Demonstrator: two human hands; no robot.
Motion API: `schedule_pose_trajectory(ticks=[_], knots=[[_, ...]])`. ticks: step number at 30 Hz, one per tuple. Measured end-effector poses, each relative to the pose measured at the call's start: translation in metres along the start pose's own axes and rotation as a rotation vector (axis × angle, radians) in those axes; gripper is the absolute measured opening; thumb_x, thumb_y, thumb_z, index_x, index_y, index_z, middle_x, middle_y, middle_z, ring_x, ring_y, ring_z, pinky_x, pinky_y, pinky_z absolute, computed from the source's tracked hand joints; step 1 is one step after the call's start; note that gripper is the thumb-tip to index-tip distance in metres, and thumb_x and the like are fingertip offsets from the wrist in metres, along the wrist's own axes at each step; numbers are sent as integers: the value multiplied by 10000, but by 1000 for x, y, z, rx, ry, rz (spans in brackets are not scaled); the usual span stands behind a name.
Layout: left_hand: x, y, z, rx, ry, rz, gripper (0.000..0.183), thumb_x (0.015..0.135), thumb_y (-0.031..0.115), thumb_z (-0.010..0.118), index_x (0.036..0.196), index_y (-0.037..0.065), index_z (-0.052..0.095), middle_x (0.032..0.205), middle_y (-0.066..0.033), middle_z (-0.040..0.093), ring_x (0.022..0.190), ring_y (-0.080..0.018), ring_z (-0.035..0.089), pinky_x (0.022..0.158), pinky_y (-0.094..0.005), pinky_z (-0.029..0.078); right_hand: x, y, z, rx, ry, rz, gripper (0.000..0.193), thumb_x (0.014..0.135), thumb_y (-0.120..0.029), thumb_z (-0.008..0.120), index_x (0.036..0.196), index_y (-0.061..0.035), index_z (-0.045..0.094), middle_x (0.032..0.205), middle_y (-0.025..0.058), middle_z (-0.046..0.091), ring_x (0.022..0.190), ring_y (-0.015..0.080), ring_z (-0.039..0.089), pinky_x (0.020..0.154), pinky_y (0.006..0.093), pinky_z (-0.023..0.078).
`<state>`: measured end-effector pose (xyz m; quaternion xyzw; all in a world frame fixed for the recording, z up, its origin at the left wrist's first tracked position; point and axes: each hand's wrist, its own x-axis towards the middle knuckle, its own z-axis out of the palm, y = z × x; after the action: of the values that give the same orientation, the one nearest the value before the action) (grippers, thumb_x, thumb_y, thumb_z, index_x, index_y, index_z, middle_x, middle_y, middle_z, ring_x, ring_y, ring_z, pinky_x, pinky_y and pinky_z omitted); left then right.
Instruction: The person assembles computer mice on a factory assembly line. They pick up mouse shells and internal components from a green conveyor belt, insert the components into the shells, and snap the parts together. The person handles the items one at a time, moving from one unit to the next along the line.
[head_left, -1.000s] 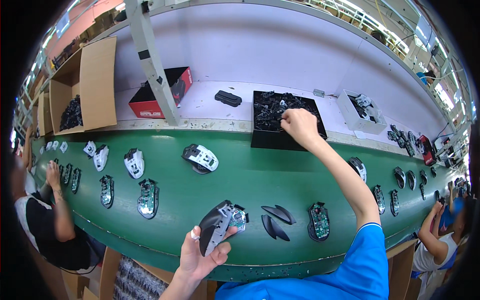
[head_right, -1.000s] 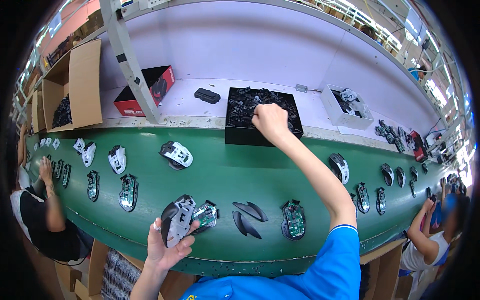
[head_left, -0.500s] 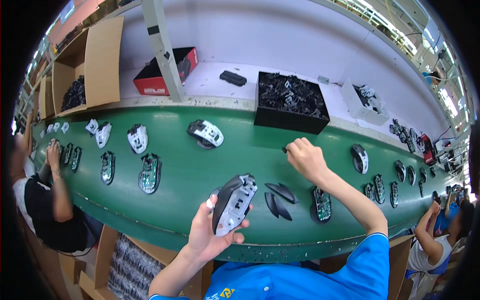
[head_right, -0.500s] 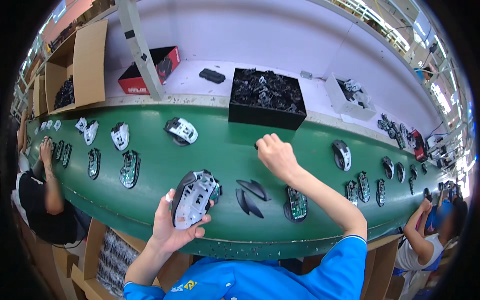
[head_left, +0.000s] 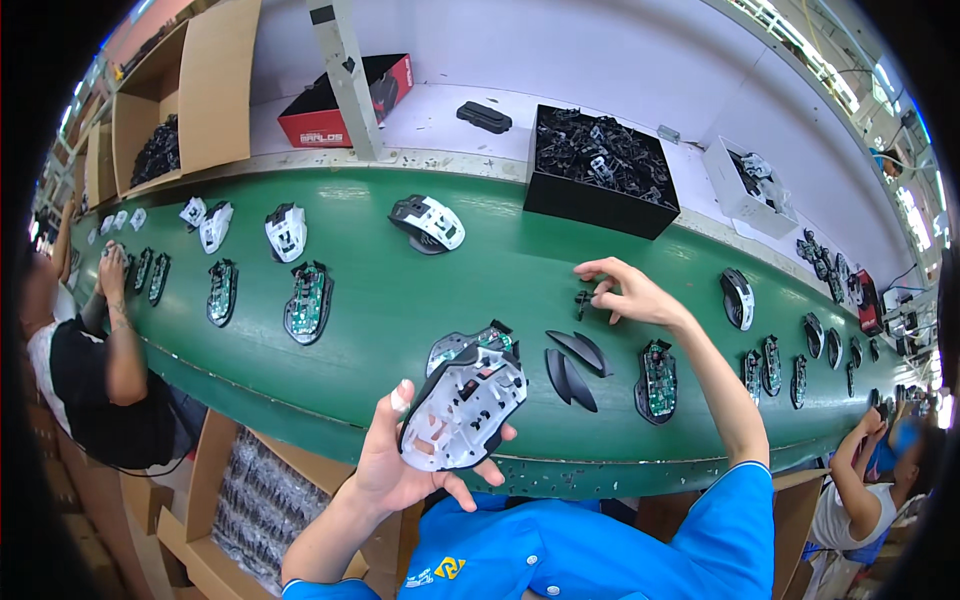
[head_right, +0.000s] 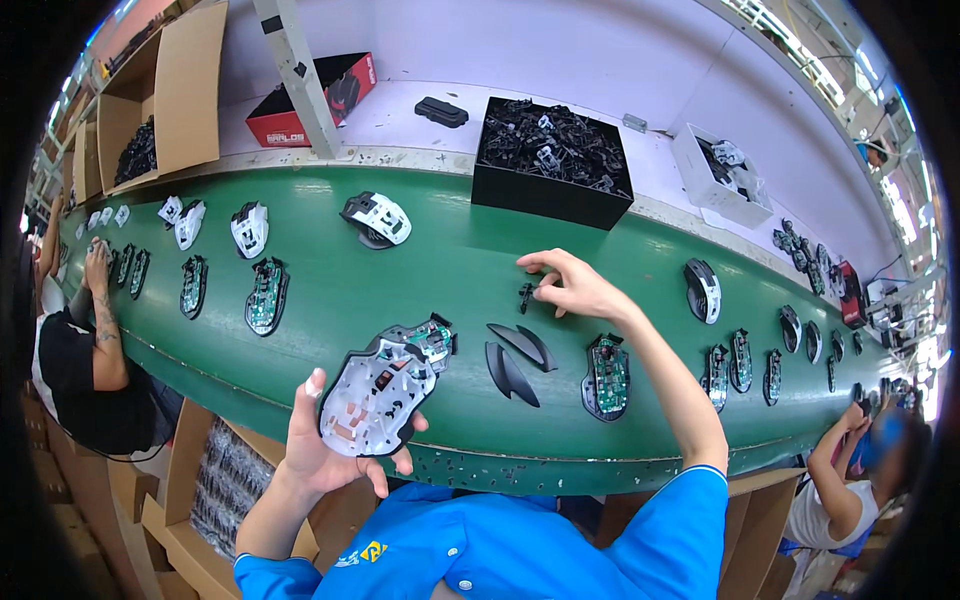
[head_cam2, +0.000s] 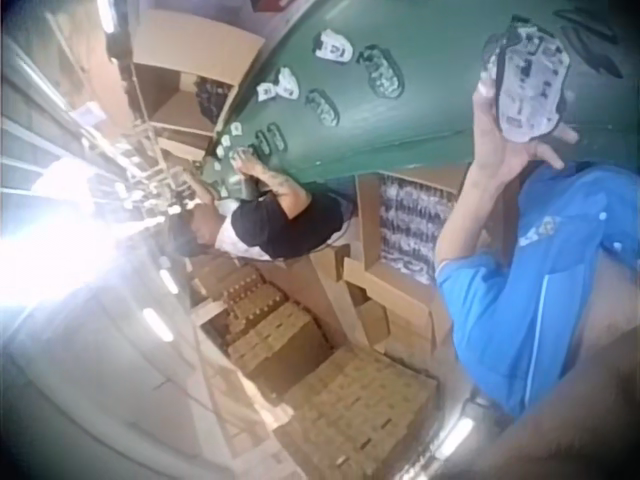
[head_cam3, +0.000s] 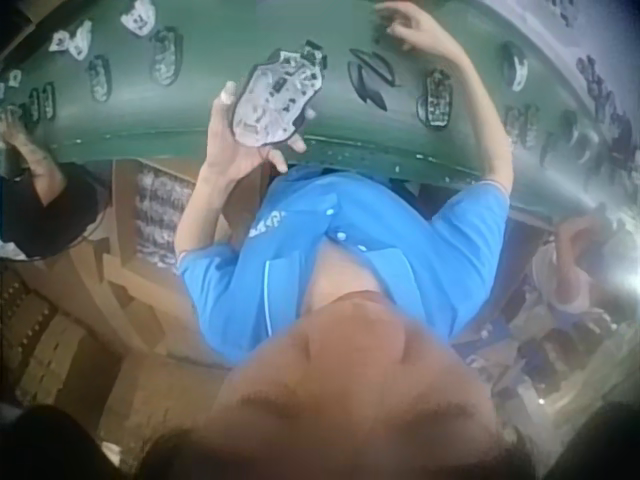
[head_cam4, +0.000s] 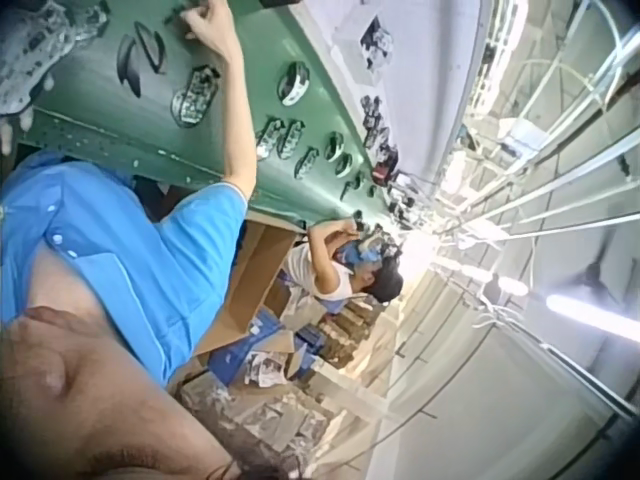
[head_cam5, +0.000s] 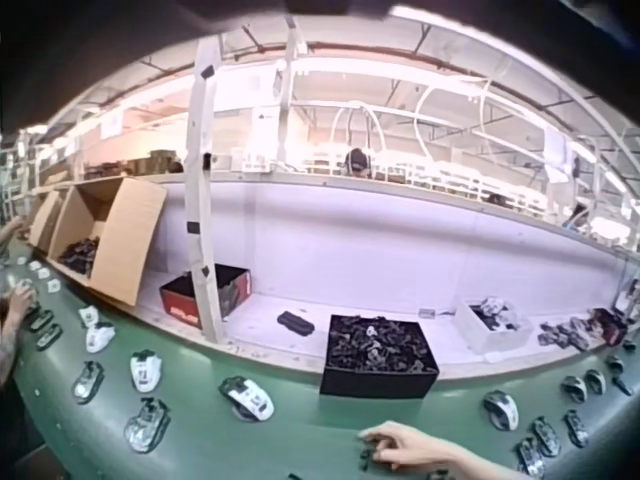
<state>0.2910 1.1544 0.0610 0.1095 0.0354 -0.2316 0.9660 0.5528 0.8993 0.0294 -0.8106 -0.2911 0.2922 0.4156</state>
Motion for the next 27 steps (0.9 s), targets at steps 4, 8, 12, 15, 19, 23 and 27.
schedule_pose_trajectory(ticks=[4, 8, 12, 15, 19, 23, 27], knots=[[-2, 0, -6, -43, -21, -12, 758, 882, 524, 433, 1402, 12, 229, 1192, -294, 463, 914, -448, 611, 619, -499, 601, 0, 9, 1, -280, 20, -237, 306, 764, -51, 674, 1068, -57, 638, 1029, 56, 555, 838, 109, 558, 559, 230, 555], [3, 2, -6, 21, 55, -38, 772, 863, 524, 470, 1400, 28, 225, 1185, -318, 442, 912, -486, 593, 622, -540, 590, 1, -7, 9, -152, 93, -33, 171, 781, -97, 696, 946, -55, 684, 901, 54, 594, 714, 140, 572, 585, 283, 520], [9, 4, -4, -162, 27, -58, 737, 883, 504, 437, 1407, 34, 215, 1207, -321, 431, 956, -522, 564, 642, -560, 583, -10, -15, 8, -325, 201, -186, 95, 795, -81, 688, 876, -32, 689, 827, 56, 622, 674, 130, 588, 499, 263, 485], [13, 7, 0, -204, 19, -71, 685, 912, 478, 386, 1398, 20, 234, 1199, -308, 450, 965, -525, 562, 634, -565, 580, -23, -36, 8, -463, 269, -384, 91, 780, -68, 693, 859, -24, 683, 780, 72, 635, 672, 169, 606, 518, 282, 482], [15, 7, 21, 237, 190, -59, 638, 912, 475, 385, 1340, 3, 357, 1092, -240, 557, 949, -409, 614, 627, -474, 596, -66, -122, 25, -453, 222, -628, 116, 746, -59, 694, 854, -25, 668, 824, 91, 637, 709, 215, 628, 598, 321, 516], [22, -5, 39, 431, 288, -121, 571, 889, 486, 434, 1221, 25, 488, 984, -151, 614, 822, -226, 642, 508, -351, 543, -103, -175, 42, -773, -64, -937, 273, 676, -63, 640, 937, 7, 613, 867, 80, 558, 730, 172, 588, 454, 268, 486], [24, -11, 53, 556, 233, -262, 537, 894, 502, 430, 1145, 35, 513, 925, -125, 610, 745, -199, 626, 487, -335, 520, -109, -164, 51, -963, -158, -981, 292, 666, -113, 619, 940, -14, 636, 870, 48, 560, 638, 107, 515, 399, 218, 399]])
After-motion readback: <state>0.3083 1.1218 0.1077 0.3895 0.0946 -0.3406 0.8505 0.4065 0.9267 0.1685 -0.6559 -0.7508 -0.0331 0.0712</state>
